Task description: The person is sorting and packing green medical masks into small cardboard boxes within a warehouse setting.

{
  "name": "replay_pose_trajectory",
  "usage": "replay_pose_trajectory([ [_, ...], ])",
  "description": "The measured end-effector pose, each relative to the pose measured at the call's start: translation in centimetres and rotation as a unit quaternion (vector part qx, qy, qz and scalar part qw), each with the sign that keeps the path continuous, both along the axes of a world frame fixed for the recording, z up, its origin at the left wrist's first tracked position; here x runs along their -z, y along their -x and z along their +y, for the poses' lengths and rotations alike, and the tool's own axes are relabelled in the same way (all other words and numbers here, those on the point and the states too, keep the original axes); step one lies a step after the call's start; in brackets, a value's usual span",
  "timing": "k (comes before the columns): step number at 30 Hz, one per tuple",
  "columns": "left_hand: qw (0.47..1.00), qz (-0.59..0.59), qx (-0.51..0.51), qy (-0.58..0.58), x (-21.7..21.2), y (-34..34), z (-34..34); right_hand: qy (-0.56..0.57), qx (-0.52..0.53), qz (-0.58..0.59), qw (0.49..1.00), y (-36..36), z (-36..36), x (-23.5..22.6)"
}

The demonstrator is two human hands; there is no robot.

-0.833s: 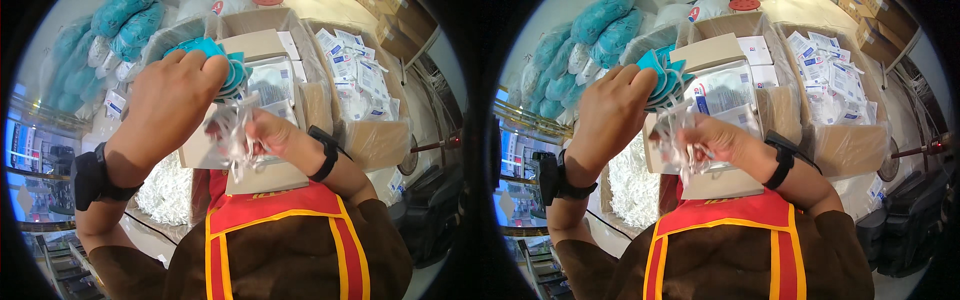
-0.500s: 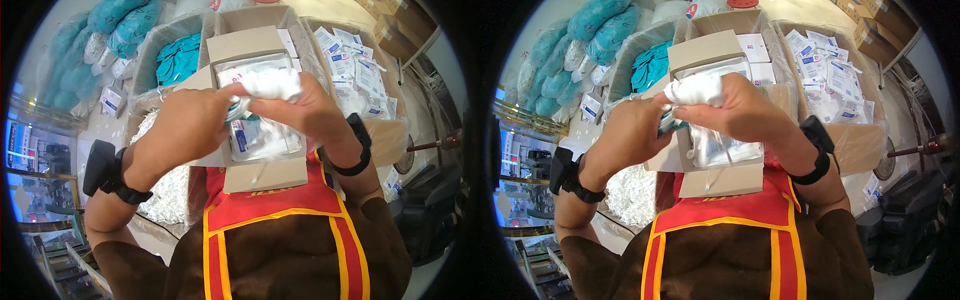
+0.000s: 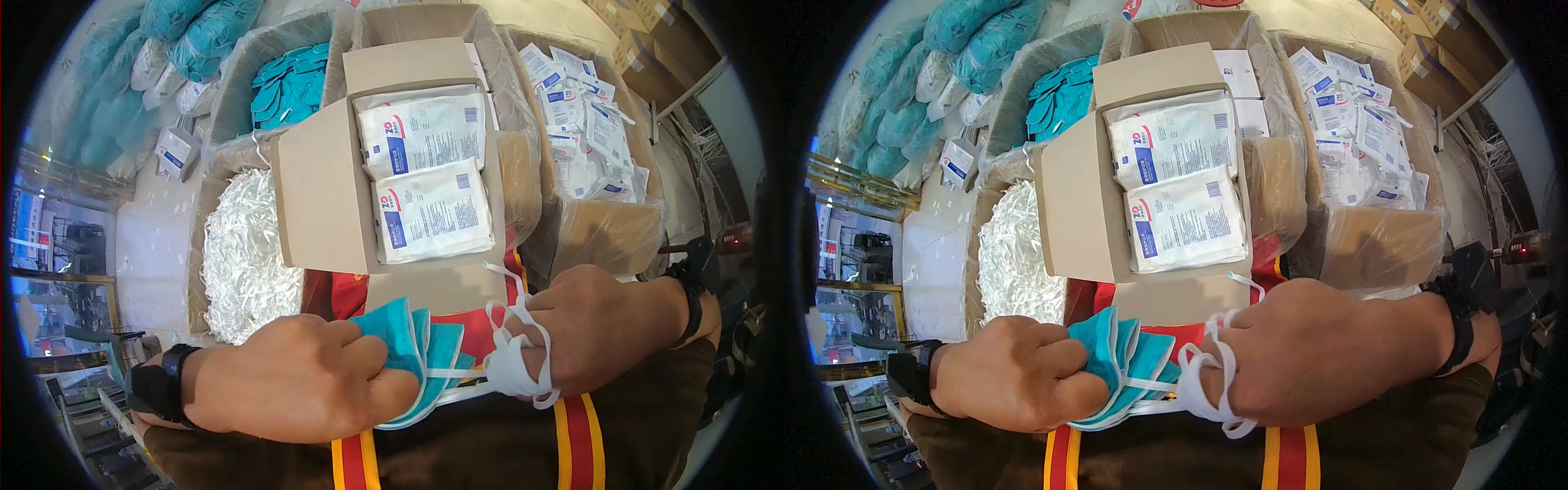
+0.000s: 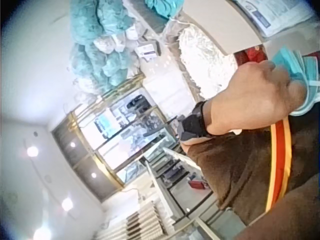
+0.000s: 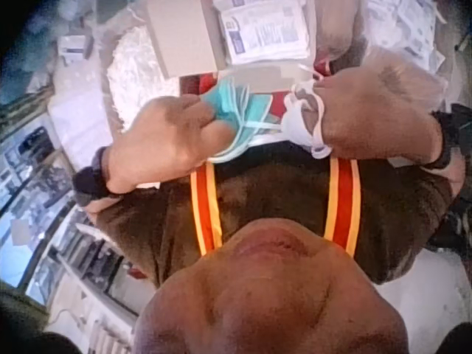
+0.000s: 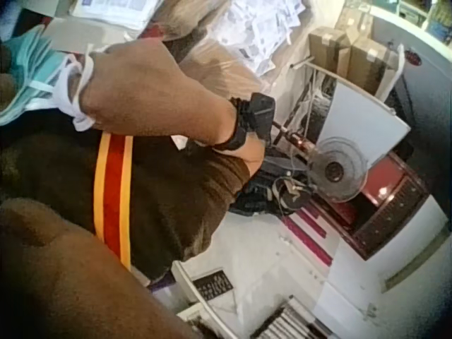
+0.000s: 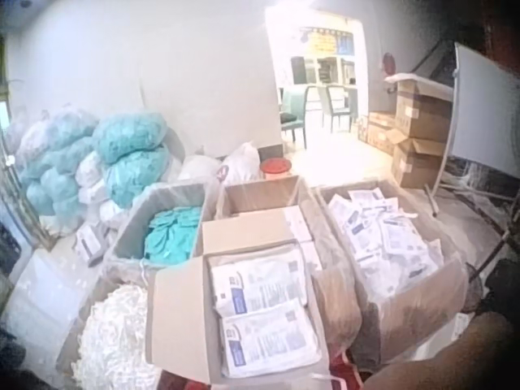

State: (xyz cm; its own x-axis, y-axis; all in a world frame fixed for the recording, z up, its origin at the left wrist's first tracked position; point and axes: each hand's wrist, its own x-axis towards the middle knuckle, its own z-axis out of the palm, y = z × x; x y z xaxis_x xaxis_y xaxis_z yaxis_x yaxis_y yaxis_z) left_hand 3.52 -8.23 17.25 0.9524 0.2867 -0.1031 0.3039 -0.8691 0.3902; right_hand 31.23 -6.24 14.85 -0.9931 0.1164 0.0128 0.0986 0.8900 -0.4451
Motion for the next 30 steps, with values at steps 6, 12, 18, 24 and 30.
replay_pose_trajectory([
  [6,0.999,0.006,-0.016,0.041,-0.1,2.4,-0.2,0.076,0.055,-0.059,0.994,-1.8,-0.5,0.7],
  [12,0.992,0.024,-0.082,0.096,0.0,4.8,0.6,-0.005,0.110,-0.052,0.993,-3.9,-1.3,2.6],
  [18,0.777,0.129,-0.611,-0.078,0.9,18.3,0.9,-0.006,0.514,-0.130,0.848,-12.8,2.1,5.3],
  [24,0.859,-0.092,-0.477,0.163,7.8,12.3,3.7,0.153,0.432,0.041,0.888,-5.8,1.6,7.1],
  [30,0.694,-0.410,-0.554,0.208,11.7,13.2,15.3,0.380,0.428,0.187,0.798,-1.9,2.3,8.6],
])
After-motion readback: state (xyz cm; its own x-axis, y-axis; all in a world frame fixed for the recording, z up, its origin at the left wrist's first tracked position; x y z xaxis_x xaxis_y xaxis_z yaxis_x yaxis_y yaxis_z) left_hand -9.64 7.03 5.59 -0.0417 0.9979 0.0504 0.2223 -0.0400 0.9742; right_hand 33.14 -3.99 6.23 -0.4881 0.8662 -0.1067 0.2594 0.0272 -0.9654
